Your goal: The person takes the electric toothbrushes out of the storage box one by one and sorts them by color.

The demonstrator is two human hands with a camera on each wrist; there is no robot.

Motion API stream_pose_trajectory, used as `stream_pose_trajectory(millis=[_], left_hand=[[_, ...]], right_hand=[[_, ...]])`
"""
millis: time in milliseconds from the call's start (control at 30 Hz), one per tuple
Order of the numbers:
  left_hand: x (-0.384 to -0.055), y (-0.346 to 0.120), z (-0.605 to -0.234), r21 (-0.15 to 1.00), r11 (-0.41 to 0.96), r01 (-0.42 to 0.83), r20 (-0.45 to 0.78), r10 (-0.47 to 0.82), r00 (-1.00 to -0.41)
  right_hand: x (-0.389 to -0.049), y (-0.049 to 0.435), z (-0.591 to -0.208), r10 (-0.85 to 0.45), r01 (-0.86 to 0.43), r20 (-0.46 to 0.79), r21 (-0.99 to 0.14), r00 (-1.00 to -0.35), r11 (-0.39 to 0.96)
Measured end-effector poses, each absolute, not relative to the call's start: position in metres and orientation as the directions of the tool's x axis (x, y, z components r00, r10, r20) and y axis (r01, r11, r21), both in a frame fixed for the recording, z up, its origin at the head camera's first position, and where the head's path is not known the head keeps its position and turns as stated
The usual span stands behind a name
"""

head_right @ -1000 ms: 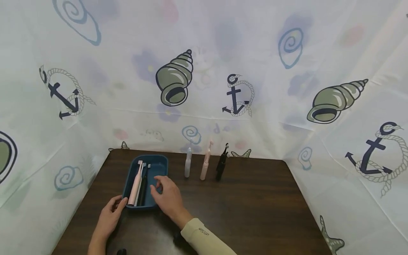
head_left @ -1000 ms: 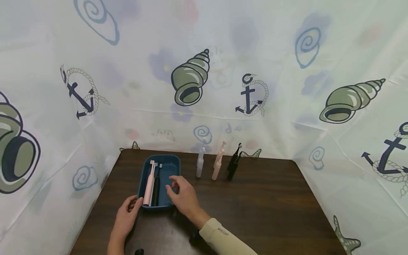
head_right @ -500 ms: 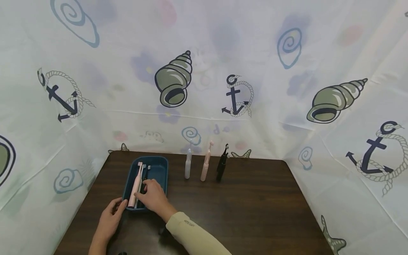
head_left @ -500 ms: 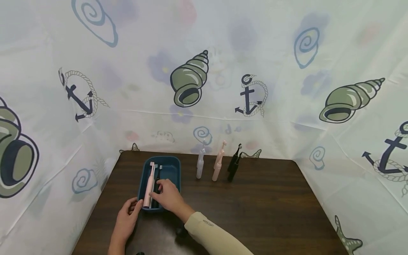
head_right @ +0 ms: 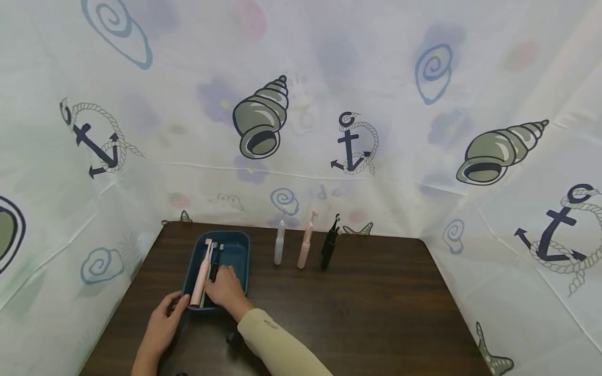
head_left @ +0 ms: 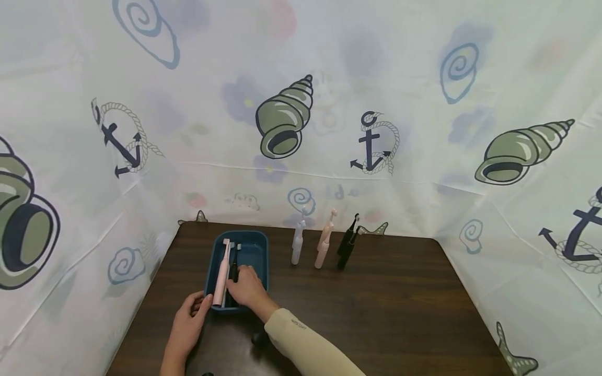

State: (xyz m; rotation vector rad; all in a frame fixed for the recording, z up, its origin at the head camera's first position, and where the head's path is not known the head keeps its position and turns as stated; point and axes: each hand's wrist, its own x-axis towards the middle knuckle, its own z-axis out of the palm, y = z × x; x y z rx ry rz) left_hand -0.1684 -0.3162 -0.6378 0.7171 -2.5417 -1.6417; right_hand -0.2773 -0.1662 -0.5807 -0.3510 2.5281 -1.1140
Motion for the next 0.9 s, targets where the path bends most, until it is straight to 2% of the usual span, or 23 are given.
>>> stream_pose_trajectory(millis=[467, 900], left_hand=[[-0.167, -0.317, -0.638, 0.872, 0.336, -0.356, -0.212, -0.396, -0.893], [-0.166, -0.317, -0.638, 0.875, 0.333, -0.352, -0.208, -0.4, -0.893]], right_hand=[[-0.283, -0.178, -0.588, -0.311, -0.07, -0.263, -0.651, -0.913, 0.756], [-0.285, -0.179, -0.589, -0.267, 0.003, -0.288, -0.684, -0.92, 0.73]])
